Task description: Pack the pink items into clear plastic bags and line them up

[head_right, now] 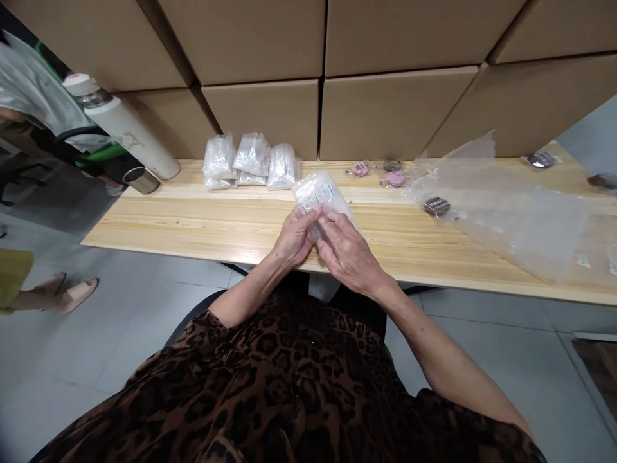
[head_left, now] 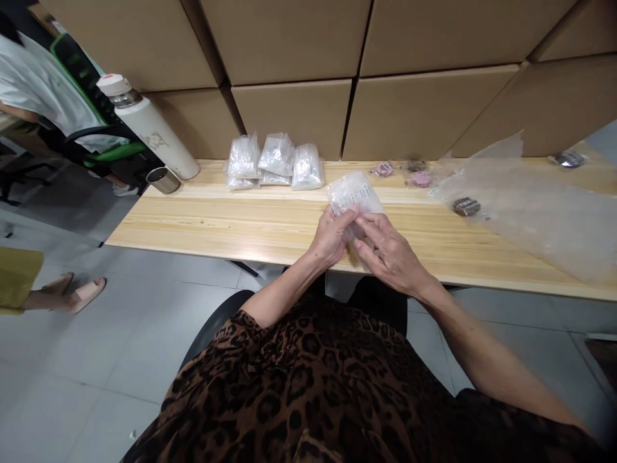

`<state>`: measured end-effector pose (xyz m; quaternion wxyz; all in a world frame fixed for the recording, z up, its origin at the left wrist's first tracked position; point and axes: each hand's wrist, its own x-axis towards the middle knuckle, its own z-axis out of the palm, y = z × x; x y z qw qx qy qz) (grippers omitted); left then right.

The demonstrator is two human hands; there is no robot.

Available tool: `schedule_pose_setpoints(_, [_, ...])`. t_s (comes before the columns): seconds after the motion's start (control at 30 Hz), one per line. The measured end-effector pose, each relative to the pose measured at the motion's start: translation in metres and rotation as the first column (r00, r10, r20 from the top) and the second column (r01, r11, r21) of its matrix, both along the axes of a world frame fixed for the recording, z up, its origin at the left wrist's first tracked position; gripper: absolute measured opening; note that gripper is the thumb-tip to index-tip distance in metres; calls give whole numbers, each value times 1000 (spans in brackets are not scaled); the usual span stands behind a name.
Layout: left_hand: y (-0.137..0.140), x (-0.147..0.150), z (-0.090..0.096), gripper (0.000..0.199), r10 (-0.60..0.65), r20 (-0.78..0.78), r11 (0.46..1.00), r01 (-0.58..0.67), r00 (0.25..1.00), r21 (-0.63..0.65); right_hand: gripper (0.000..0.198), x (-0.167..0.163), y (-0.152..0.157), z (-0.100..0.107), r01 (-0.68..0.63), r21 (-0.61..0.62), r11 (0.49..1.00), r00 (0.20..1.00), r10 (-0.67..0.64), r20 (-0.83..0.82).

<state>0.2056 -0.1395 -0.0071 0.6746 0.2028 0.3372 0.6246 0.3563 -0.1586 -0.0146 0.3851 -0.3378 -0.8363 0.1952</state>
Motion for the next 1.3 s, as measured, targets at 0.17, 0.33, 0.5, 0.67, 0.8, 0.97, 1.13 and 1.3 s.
schedule_pose_setpoints(0.17, [4,-4,-1,14,140,0,988,-140,990,67,51,2,-17,11,88,-474,876,957,-207,-203])
schedule_pose_setpoints(0.33, [-4,-8,3,25,77,-37,975,-68,996,212,78,-1,-13,8,-233,-818,527,786,-394,-477])
schedule_pose_setpoints(0.5, [-9,-13,-11,50,-132,-135,963,159,982,216,69,-13,-4,16,-436,-732,524,638,-393,-662])
schedule_pose_setpoints(0.67, [-8,-27,-20,52,-50,-511,932,224,858,285,38,-25,7,4,-399,-650,646,527,-418,-740])
schedule_pose_setpoints(0.8, [-8,-35,-15,40,266,-724,933,20,637,360,40,-28,19,-18,-309,-611,729,575,-369,-731])
schedule_pose_setpoints(0.97, [0,-39,-13,59,43,-345,983,23,938,184,47,-31,26,-25,-213,-617,758,639,-370,-675])
schedule_pose_setpoints(1.13, [34,-52,-5,69,5,-345,980,64,939,190,53,-36,57,-9,-133,-610,781,736,-334,-589])
schedule_pose_setpoints(1.3, [103,-69,11,56,202,-539,954,-39,817,298,43,-54,133,7,-22,-669,743,713,-457,-531])
